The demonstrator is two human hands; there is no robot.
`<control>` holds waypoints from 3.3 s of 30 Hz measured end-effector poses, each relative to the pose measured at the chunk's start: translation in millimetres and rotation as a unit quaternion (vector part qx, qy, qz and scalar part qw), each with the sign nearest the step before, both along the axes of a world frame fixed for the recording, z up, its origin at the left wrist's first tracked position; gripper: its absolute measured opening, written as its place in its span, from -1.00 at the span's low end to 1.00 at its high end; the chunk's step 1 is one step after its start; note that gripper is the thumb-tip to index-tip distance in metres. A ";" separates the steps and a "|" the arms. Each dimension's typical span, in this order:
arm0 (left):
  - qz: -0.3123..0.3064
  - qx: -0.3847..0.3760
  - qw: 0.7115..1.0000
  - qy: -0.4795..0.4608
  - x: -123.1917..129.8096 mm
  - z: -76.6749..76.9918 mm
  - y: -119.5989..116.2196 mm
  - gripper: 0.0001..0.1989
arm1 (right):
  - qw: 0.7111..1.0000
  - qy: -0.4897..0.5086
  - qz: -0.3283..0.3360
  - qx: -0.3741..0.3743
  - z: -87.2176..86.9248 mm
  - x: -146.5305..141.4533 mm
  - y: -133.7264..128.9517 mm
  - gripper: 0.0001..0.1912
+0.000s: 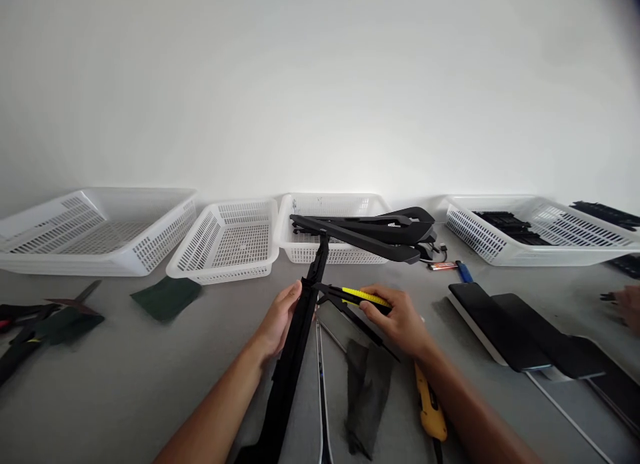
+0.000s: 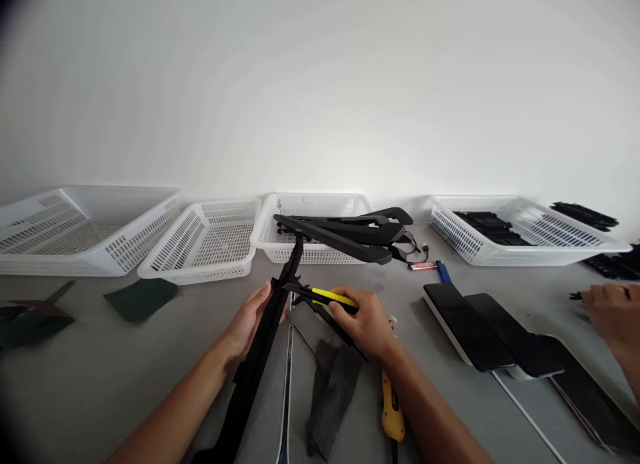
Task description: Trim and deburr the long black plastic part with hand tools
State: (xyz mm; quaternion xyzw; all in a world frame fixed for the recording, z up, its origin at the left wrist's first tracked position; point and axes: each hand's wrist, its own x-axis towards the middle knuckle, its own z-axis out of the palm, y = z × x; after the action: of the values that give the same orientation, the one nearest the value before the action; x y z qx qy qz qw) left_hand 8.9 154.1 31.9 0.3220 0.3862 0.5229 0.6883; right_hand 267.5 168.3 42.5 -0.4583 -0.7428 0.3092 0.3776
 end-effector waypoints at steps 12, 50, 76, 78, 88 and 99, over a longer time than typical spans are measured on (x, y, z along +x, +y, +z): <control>-0.037 0.040 0.998 0.015 -1.2 -7.0 5.8 -0.55 | 0.999 0.003 -0.043 0.012 -0.3 0.7 2.3 -0.68; -0.039 0.026 0.999 0.019 0.4 -5.5 3.5 -0.54 | 0.999 0.003 -0.030 0.034 -3.5 0.9 4.4 -0.76; 0.057 0.002 0.998 0.004 -1.2 -15.1 8.3 -0.58 | 0.999 -0.022 0.027 -0.010 5.6 -3.2 -1.7 -0.76; 0.052 0.002 0.999 0.001 -1.3 -16.8 8.6 -0.58 | 1.000 -0.018 0.015 -0.020 3.4 -3.1 -0.8 -0.74; 0.017 0.013 1.000 0.007 1.1 -11.6 6.8 -0.55 | 0.998 0.011 -0.040 -0.038 -1.5 0.7 4.4 -0.63; 0.016 0.017 1.000 0.013 -0.1 -14.2 8.0 -0.54 | 1.000 -0.005 -0.008 -0.027 -0.9 -1.5 1.9 -0.69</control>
State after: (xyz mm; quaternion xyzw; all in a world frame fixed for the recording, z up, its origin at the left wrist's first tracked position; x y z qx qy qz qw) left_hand 8.7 162.2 17.6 0.3340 0.3911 0.5363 0.6692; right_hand 266.0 170.1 41.5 -0.4758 -0.7323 0.3238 0.3639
